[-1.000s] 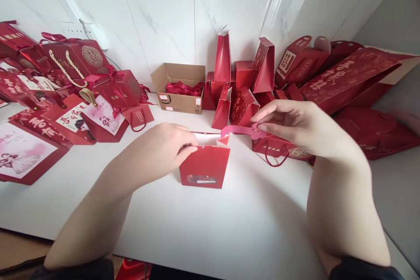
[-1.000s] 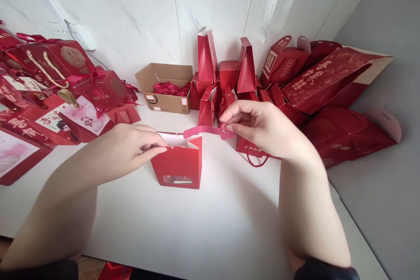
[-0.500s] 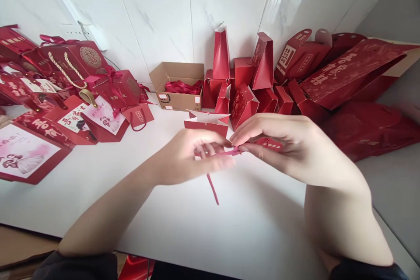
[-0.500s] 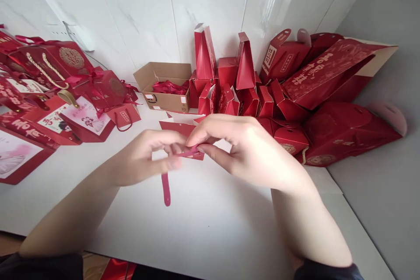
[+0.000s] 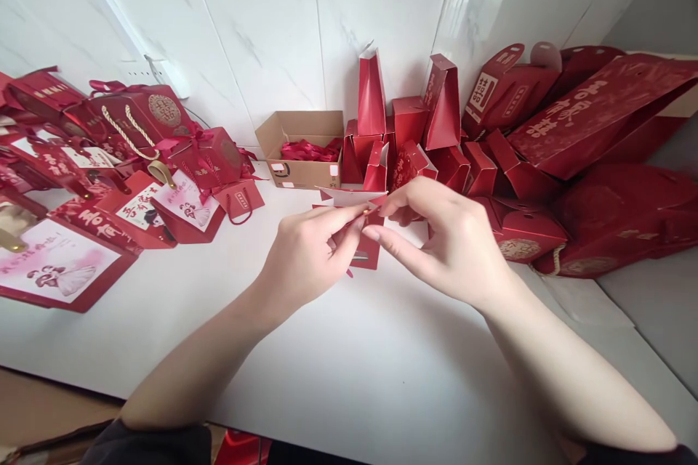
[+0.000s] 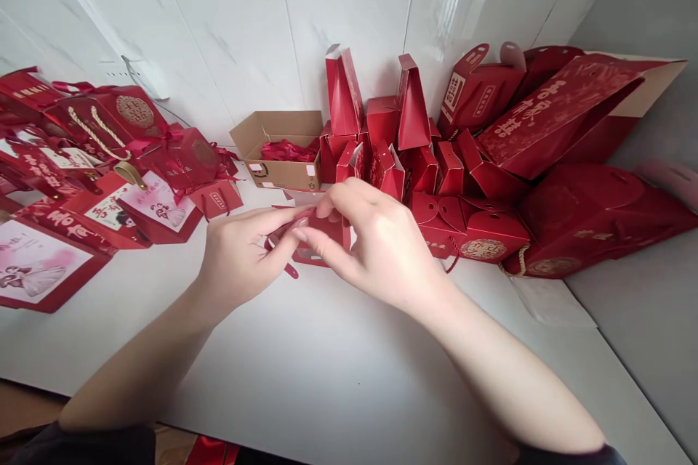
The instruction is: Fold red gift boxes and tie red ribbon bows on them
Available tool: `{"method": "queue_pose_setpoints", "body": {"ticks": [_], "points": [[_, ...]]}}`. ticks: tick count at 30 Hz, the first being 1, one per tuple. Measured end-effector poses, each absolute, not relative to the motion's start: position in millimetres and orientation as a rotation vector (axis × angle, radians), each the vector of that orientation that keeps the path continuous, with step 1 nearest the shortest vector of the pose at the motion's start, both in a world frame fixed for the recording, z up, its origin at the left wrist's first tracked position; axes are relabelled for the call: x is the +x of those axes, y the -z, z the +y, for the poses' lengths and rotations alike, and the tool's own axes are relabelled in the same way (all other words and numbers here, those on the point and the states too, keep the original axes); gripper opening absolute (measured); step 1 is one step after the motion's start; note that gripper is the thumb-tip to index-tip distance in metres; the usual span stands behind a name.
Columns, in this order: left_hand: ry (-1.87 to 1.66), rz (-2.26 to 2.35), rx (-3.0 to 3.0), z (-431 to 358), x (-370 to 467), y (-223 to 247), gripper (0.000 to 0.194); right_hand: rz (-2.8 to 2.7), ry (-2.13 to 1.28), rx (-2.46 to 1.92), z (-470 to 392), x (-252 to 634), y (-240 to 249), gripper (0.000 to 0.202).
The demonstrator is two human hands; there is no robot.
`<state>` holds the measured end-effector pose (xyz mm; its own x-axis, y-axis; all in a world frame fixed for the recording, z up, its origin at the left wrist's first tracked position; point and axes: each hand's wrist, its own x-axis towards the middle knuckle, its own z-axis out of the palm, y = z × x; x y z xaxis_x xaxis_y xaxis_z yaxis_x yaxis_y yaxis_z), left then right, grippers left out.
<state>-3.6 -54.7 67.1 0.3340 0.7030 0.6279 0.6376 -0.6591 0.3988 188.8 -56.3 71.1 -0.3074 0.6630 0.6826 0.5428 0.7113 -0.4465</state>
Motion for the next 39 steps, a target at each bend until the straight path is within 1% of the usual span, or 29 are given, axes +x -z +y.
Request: {"method": "queue_pose_setpoints", "body": {"ticks": [2,4,8,16,26,31,39], "points": [[-1.26,1.288,2.618,-53,-3,-64,0.017,-2.017,-0.227,-0.984,-55,185,-68,0.023],[-1.237,1.319,2.704,-52,-3,-62,0.017,-2.02,-0.267,-1.019,-54,182,-66,0.024],[-1.19,1.316,2.775,-51,-3,-62,0.019,-2.01,-0.281,-1.038,-52,180,-62,0.014],[-1.241,1.209,2.804,-46,-4,-59,0.015,-2.019,-0.205,-1.002,-53,178,-57,0.007],[-1.256,1.101,2.773,-42,-9,-65,0.015,-2.01,-0.012,-0.851,-49,181,-56,0.009],[-1.242,1.039,2.777,-43,-11,-66,0.008,-1.993,0.065,-0.855,-50,180,-54,0.008],[-1.327,1.026,2.741,-46,-12,-70,0.013,-2.017,-0.043,-0.836,-57,176,-56,0.009]]}}
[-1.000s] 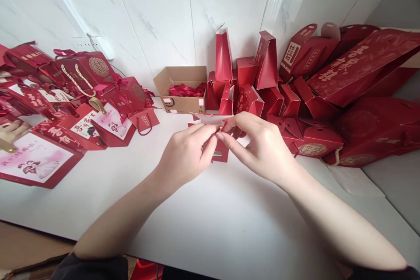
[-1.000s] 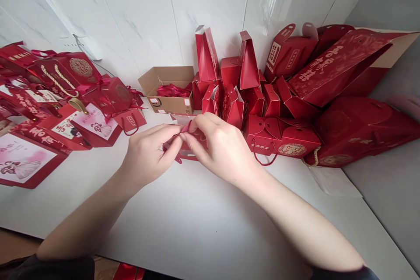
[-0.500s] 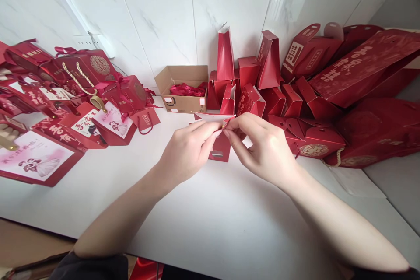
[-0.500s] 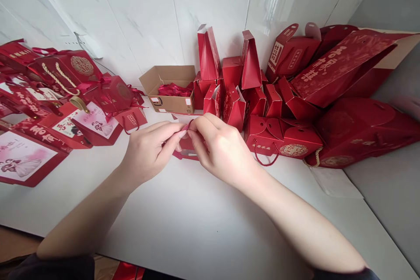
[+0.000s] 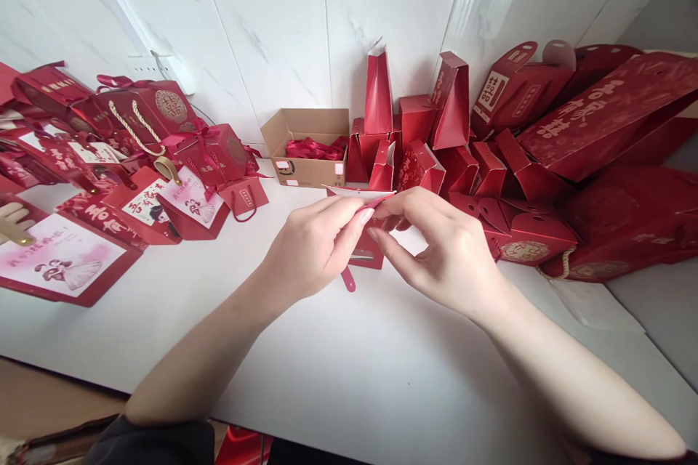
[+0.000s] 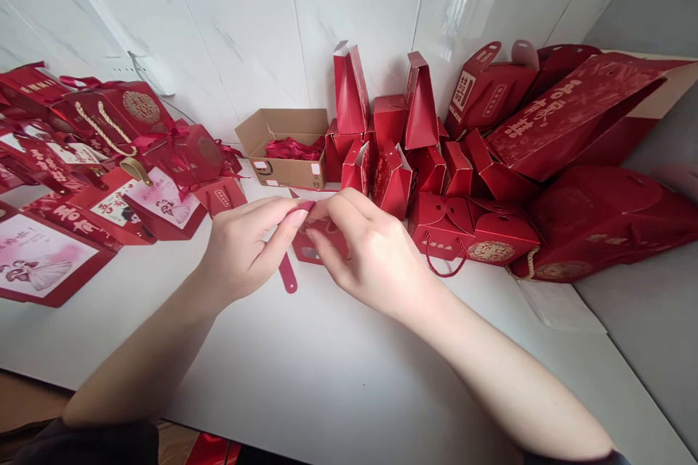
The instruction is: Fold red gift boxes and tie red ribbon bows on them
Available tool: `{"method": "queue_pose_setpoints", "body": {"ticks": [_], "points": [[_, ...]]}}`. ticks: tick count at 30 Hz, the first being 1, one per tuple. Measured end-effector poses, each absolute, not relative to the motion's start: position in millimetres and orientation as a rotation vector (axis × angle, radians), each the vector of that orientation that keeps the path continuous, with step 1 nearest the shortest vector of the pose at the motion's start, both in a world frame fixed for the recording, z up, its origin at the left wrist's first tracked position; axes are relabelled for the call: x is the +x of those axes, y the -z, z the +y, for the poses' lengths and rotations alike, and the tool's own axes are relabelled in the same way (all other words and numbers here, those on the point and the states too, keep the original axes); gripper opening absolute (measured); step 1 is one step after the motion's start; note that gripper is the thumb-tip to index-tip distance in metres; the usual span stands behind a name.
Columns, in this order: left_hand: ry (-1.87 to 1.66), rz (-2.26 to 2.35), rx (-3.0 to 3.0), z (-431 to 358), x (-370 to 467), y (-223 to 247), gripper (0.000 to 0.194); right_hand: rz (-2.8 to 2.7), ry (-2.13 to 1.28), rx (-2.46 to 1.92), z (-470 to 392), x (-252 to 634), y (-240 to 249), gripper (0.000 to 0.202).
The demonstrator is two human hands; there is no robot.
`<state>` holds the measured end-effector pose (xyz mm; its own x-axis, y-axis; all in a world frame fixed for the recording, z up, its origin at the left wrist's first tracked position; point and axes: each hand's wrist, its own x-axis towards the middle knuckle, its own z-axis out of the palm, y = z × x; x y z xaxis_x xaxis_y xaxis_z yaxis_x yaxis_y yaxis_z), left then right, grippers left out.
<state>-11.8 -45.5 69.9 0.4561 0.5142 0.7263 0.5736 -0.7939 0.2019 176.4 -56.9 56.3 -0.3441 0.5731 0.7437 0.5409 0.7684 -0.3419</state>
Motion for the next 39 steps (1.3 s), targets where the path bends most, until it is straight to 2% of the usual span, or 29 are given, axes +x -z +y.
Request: {"method": "queue_pose_setpoints", "body": {"ticks": [7,16,24,34,39], "points": [[1.249,-0.932,-2.585,-45,-12,-68,0.013,-2.002,0.045,-0.834,-56,176,-56,0.008],[1.037,-0.865,-2.437,-44,-12,-68,0.011,-1.965,0.28,-0.808,-53,173,-54,0.011],[1.0,-0.811,-2.332,-47,-10,-70,0.023,-1.901,0.259,-0.787,-54,169,-51,0.014],[1.091,-0.829,-2.481,-48,-12,-72,0.016,-1.971,0.165,-0.658,-52,178,-57,0.019],[1.178,-0.881,-2.544,-51,-16,-76,0.001,-1.986,0.193,-0.629,-49,181,-59,0.021]]}}
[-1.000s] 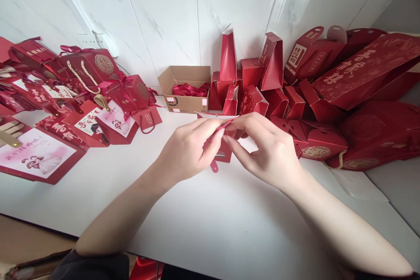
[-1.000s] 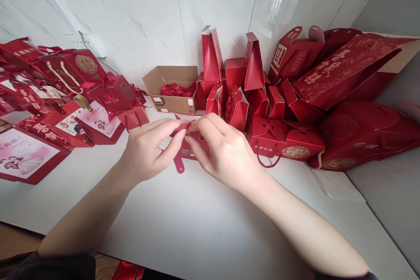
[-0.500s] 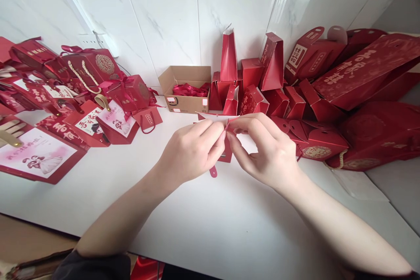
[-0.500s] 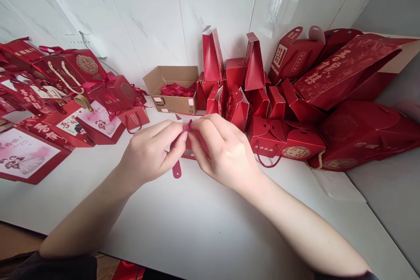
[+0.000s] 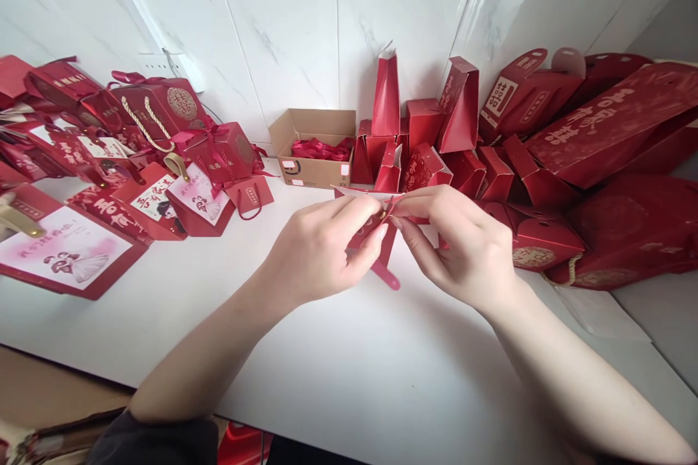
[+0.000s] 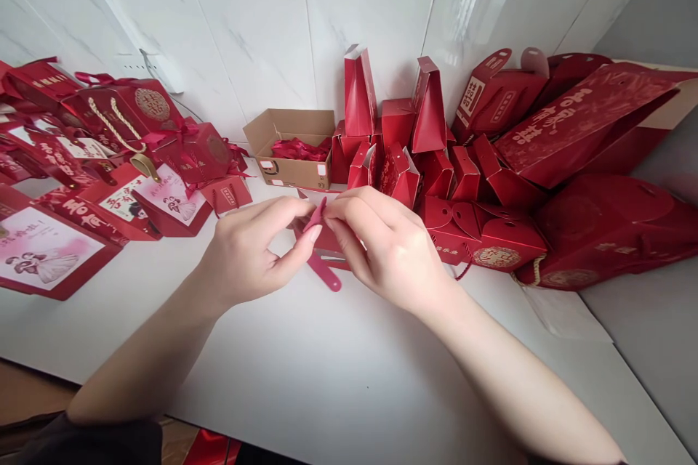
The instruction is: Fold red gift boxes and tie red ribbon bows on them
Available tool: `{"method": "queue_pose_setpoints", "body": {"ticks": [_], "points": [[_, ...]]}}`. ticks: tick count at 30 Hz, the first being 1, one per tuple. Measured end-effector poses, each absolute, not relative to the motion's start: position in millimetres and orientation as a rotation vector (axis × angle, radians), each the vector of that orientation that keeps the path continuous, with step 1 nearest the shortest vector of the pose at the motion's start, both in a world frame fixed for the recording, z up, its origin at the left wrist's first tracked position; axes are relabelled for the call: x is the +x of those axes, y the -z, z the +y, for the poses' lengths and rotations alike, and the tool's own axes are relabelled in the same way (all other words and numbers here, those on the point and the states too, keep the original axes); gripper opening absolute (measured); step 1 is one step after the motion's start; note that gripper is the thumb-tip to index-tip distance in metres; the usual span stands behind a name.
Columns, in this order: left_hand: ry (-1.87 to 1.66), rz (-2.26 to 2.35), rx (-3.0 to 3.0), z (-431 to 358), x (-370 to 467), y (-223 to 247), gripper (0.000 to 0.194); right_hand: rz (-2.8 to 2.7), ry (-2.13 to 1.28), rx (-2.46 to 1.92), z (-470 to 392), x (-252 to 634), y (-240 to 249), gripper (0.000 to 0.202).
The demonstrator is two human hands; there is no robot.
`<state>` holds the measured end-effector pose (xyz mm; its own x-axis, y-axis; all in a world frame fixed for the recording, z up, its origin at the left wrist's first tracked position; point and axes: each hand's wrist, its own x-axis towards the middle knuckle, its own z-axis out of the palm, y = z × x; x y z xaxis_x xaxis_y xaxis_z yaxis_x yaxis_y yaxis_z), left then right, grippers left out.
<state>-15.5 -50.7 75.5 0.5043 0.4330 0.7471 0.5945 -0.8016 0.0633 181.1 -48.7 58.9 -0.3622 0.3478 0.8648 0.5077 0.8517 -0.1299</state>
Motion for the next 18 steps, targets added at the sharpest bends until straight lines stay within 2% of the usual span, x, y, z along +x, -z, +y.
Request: {"method": "queue_pose_setpoints", "body": {"ticks": [6,18], "points": [[1.282,-0.821,-2.588,-50,-19,-78,0.028,-2.004,0.237,-0.65,-44,186,-58,0.02],[1.198,-0.664,-2.357,-41,-26,-75,0.012,-2.045,0.161,-0.633,-44,188,-61,0.013]]}}
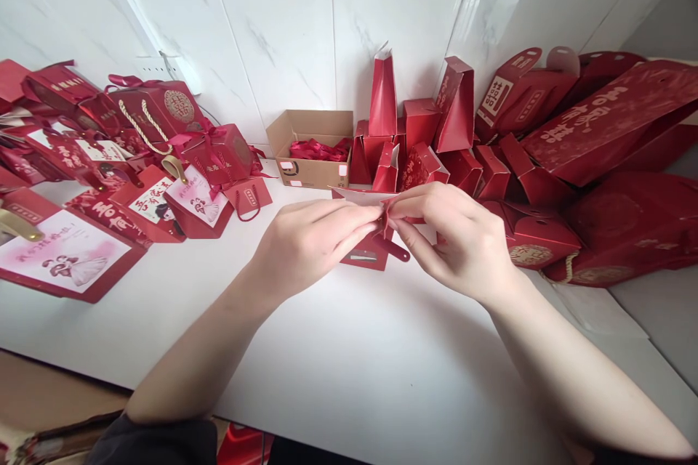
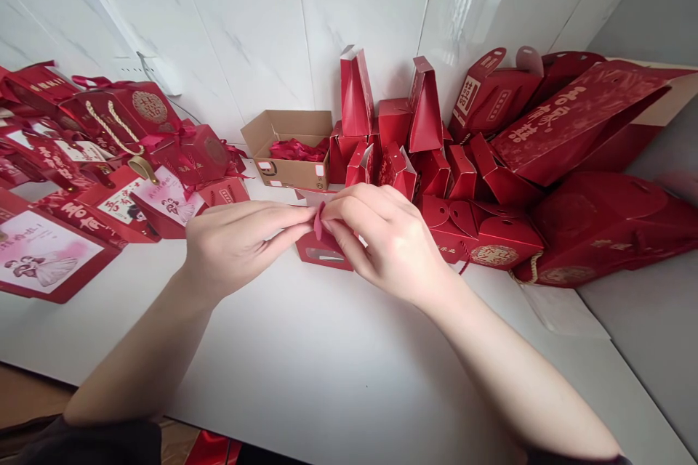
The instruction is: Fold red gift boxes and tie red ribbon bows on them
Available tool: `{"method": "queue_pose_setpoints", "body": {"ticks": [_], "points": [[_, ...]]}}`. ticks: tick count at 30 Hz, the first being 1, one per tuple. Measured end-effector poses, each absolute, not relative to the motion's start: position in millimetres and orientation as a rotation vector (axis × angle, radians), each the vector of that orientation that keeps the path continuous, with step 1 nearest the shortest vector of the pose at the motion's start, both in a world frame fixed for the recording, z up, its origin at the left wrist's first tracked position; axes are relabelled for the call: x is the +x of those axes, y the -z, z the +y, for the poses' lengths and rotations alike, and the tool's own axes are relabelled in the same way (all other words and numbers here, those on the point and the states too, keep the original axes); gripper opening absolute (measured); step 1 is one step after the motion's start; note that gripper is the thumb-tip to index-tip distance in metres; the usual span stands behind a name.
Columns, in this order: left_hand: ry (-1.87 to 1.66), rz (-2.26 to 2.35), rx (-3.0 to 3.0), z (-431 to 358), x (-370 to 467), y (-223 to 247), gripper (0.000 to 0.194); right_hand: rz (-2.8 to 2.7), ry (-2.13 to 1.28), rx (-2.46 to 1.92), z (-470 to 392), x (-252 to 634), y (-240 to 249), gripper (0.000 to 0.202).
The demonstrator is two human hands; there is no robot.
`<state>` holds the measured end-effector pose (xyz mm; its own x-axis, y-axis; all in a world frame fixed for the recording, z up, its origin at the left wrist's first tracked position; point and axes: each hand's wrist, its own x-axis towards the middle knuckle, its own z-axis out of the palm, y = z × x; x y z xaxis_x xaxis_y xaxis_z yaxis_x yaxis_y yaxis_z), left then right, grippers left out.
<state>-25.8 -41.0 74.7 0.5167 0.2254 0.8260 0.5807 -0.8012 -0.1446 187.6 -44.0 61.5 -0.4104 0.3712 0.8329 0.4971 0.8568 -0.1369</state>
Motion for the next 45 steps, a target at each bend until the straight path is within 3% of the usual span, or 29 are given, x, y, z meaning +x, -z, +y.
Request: {"method": "queue_pose_setpoints", "body": {"ticks": [22,36,41,45], "points": [[1.259,-0.663,-2.718,-39,-29,-79,0.008,-2.142,-0.2,-0.467,-44,193,-64,0.008],[1.403,-0.644,-2.806,-35,-28,-79,0.009,-2.082,0.163,-0.509,-50,186,-65,0.013],[1.371,-0.873,-2.994,-40,-23,-82,0.033,-1.978,0.339,-0.653,-50,181,-61,0.009],[1.271,-1.16,-2.889,-46,-18,-79,0.016,-1.993,0.419,-0.756,-43,179,-53,0.007]]}}
